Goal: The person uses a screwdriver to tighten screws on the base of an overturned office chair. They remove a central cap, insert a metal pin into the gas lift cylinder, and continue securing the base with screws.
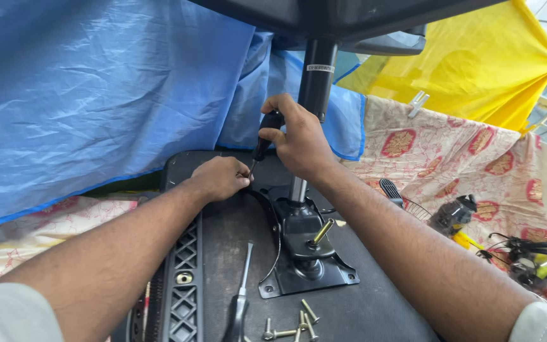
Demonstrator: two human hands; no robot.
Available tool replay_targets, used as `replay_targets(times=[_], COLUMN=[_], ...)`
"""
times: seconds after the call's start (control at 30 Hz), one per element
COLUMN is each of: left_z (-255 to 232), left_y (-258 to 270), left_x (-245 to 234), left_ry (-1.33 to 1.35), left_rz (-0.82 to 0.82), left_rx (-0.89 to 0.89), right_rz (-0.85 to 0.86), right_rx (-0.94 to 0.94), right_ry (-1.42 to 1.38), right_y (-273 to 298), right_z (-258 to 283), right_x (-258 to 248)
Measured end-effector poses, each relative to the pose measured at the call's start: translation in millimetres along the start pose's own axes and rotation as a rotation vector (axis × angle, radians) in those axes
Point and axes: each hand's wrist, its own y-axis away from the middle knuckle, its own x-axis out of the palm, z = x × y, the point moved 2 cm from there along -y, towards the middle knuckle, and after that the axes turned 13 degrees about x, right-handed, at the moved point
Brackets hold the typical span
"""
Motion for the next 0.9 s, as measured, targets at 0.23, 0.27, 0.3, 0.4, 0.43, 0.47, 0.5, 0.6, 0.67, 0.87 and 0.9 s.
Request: replay_targets(times=[0.23, 0.27, 0.3, 0.4, 0.43, 0.47, 0.5, 0.6, 0.67, 0.87, 0.9], left_z=[-3, -3, -3, 0, 0, 1, 2, 6, 8, 13, 14], left_y=[11, 9, 9, 11, 11, 11, 10, 10, 9, 6, 5], left_x=[-6, -6, -6, -4, -2, -1, -1, 0, 1, 4, 5], left_ry=[0.039, 0.053, 0.039, 0.02, 0.034, 0.047, 0.052, 0.085, 0.129, 0.097, 0.101], left_rz=[-0.036, -0.036, -0.028, -0.008, -0.007, -0.005, -0.001, 0.013, 0.022, 0.062, 0.059], left_rx=[-0.13, -0.153, -0.141, -0.122, -0.123, -0.124, -0.118, -0.127, -0.157, -0.152, -0.153], right_rz=[-0.084, -0.094, -0.09, -0.117, -0.152, -0.187, -0.195, -0.212, -0.221, -0.176, -0.147], right_rx=[0.025, 0.031, 0.071, 0.117, 0.082, 0.047, 0.029, -0.034, -0.085, 0.205, 0.229], right_ry=[-0.022, -0.039, -0.019, 0.034, 0.052, 0.071, 0.075, 0.105, 0.151, 0.166, 0.236], right_y=[-7, -7, -6, 0, 2, 3, 4, 3, 3, -9, -17], right_z=[6, 5, 4, 3, 2, 1, 1, 0, 1, 4, 5], right_x=[12, 13, 16, 26, 27, 28, 30, 36, 39, 35, 35])
